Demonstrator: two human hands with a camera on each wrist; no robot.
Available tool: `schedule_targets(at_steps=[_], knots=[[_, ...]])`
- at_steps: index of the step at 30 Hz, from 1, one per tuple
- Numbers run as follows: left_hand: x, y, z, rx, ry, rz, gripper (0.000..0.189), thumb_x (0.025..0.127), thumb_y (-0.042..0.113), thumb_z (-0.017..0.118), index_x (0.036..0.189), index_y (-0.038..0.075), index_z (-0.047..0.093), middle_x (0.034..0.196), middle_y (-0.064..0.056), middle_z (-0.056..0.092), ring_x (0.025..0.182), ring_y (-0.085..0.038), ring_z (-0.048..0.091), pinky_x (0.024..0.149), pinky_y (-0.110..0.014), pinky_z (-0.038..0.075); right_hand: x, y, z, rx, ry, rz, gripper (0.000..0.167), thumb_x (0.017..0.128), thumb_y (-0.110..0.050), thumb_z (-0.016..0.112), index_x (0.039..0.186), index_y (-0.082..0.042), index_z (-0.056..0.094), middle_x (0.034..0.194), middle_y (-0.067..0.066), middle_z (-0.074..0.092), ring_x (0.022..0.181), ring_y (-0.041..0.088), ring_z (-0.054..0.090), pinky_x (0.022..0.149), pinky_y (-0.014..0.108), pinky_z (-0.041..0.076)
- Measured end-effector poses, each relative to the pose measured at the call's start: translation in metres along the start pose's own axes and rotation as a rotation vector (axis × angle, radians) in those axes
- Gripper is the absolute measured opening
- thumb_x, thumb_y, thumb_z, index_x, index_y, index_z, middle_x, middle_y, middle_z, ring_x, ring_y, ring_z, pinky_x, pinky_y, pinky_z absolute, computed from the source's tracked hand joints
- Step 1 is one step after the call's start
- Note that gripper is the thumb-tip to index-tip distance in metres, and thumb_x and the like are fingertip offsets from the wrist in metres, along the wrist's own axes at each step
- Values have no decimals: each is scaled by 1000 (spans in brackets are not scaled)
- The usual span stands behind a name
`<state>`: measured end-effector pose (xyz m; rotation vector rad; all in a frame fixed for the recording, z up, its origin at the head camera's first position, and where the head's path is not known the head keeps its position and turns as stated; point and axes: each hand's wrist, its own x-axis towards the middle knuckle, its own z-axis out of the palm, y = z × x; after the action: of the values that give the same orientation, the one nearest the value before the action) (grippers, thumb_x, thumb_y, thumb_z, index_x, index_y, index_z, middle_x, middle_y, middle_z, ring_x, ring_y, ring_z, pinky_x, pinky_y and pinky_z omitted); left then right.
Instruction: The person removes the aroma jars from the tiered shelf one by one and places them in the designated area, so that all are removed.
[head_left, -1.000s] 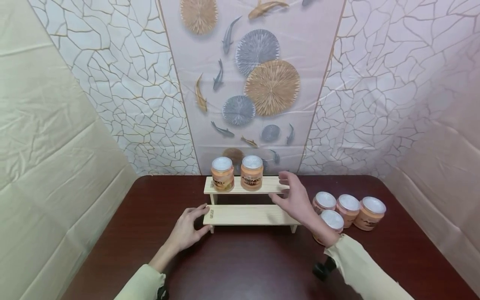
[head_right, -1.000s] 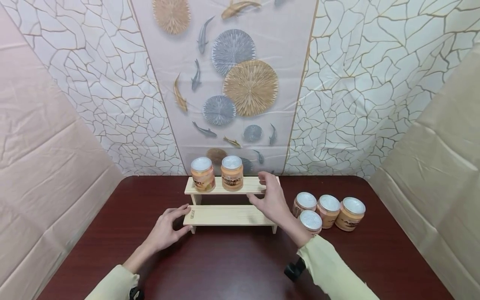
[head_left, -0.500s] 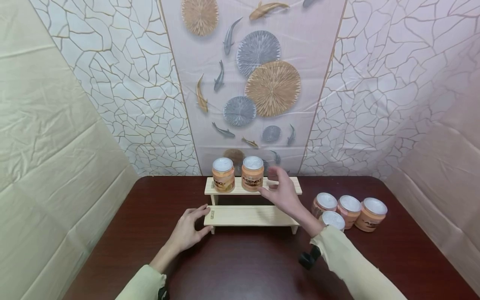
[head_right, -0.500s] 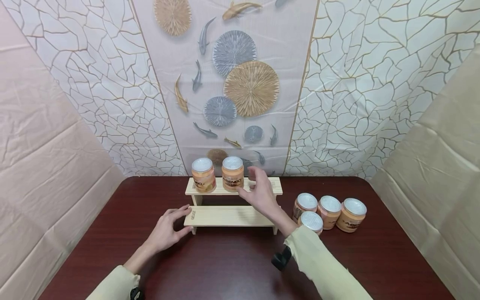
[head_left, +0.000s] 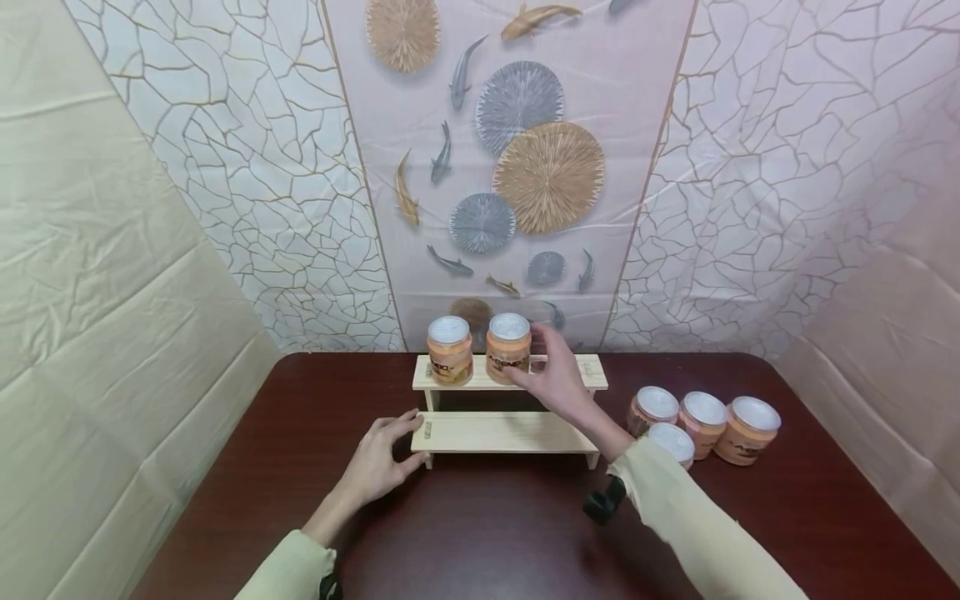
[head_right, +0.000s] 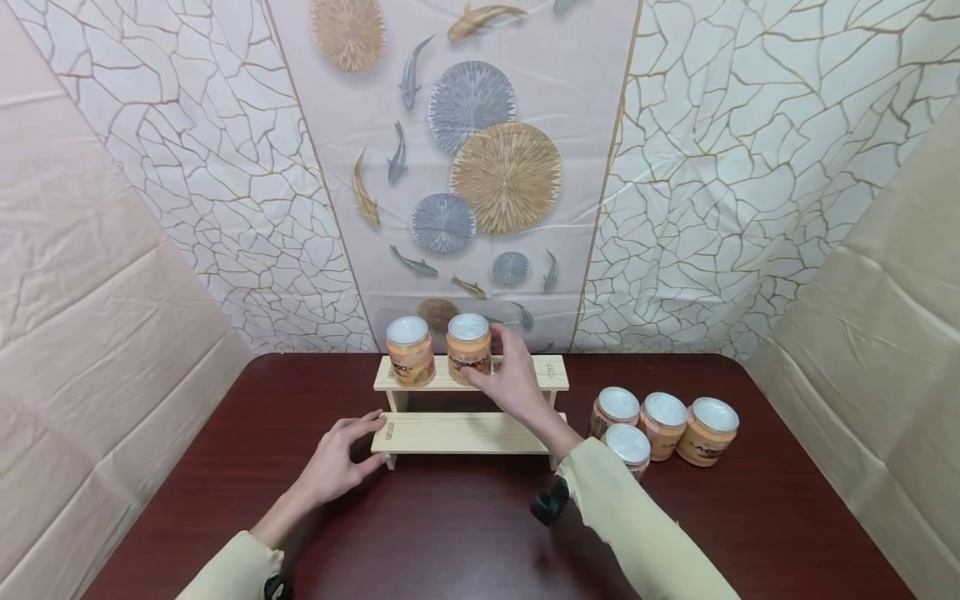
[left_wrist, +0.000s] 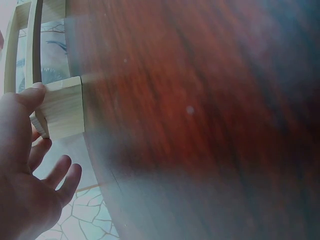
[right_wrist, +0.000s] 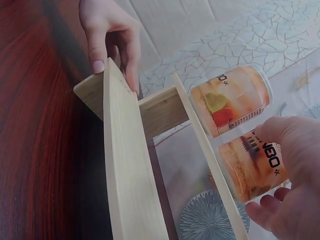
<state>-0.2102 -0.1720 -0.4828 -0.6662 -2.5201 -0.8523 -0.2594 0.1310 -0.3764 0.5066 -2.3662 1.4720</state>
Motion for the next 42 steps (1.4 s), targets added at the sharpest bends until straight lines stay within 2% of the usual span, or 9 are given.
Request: schedule_targets(at_steps=[6,13,22,27,35,42], knots=[[0,0,0,1,-2,-8,57,76,17,87,128,1,68,135,-12,62,111,-37,58,87,-56,50,5,0,3,-30,-4,6,79,79,-10,85,143,5,41,129,23,53,113,37,56,87,48,53],[1,1,-2,-8,-39,-43,57,79,19,86,130,2,67,137,-13,60,114,-37,57,89,-56,49,7,-3,7,-42,4,27,81,79,-11,84,145,5,39,129,24,52,112,38,55,88,48,52],[1,2,-2,-11,-20,-28,56,78,17,86,128,1,67,135,-14,61,112,-37,58,87,-56,50,9,-3,11,-48,36,6,77,79,-10,83,142,5,42,128,23,53,114,38,55,89,49,50],[1,0,-1,-4,-18,-29,56,79,18,86,129,2,67,136,-13,61,113,-37,58,87,-56,50,9,-1,12,-47,52,1,73,79,-9,84,139,5,45,126,23,55,111,38,57,86,47,52],[1,1,-1,-11,-35,-47,56,80,19,85,130,2,66,137,-12,60,114,-37,57,88,-55,49,7,-1,9,-31,51,-6,73,78,-9,86,137,4,47,125,22,57,109,37,59,83,44,55],[1,2,-1,-6,-34,-53,56,80,19,85,130,3,67,137,-12,60,114,-37,56,88,-56,49,7,-3,2,-32,58,-1,74,75,-12,88,136,3,48,122,22,59,107,37,59,84,46,54]])
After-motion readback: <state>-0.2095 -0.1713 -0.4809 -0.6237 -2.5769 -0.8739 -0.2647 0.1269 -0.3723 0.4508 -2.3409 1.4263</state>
